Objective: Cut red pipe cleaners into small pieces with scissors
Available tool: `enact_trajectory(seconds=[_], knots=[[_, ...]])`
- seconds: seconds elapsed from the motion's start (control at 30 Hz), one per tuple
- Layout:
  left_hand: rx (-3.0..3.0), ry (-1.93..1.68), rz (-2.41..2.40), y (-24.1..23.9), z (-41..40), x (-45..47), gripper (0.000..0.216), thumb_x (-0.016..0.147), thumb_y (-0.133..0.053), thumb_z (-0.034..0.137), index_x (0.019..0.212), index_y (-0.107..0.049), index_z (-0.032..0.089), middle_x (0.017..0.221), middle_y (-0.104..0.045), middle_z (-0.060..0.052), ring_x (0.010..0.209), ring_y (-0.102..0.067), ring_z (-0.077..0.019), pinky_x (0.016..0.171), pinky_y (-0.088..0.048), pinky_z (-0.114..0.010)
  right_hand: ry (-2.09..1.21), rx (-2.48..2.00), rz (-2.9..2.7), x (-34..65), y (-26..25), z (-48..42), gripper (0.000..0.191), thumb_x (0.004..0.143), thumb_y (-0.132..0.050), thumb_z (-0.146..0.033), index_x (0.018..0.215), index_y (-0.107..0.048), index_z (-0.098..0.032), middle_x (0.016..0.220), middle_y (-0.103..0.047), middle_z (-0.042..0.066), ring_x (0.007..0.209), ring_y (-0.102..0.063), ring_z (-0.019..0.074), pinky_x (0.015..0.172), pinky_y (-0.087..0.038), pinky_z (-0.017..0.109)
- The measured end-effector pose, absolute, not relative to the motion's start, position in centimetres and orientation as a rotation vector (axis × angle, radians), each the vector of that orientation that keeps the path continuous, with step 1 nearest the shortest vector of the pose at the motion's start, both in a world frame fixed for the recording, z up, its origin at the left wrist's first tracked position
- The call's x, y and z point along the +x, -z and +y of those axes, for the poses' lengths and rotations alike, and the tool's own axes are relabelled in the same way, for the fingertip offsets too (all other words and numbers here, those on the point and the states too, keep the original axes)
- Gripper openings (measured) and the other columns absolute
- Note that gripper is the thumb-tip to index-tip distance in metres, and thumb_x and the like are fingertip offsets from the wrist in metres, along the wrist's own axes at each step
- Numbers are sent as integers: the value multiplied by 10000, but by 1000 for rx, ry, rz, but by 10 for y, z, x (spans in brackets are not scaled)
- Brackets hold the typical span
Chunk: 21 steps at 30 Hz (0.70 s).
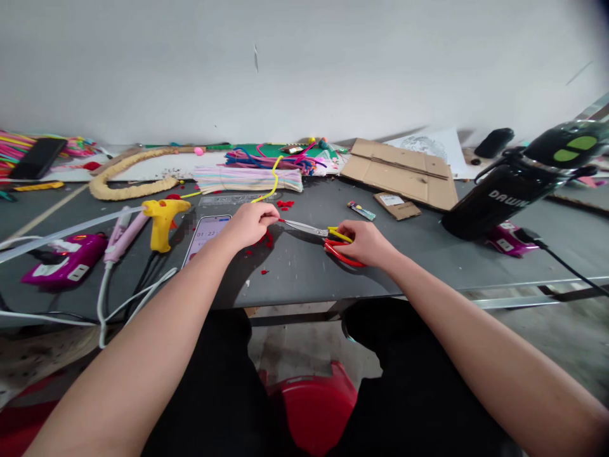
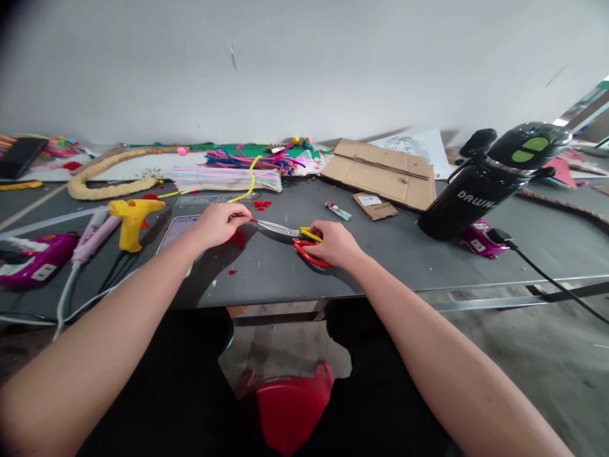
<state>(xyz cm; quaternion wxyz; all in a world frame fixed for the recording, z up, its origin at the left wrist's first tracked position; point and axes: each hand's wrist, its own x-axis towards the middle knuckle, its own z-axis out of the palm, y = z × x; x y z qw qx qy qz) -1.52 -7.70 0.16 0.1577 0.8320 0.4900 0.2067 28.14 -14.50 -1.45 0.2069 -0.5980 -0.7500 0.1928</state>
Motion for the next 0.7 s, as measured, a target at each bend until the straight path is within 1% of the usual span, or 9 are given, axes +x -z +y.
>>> enact_trajectory(seconds=[0.7], knots=[[2382,-588,1415,1,-74,-15,175,851,-558,289,867,-711,206,870,-729,-39,757,-618,-177,704,-418,-288,-534,-1661,-2092,282,14,-146,319,706,-686,-489,837,-626,-204,758,-632,12,660,-501,139,610,-357,269]])
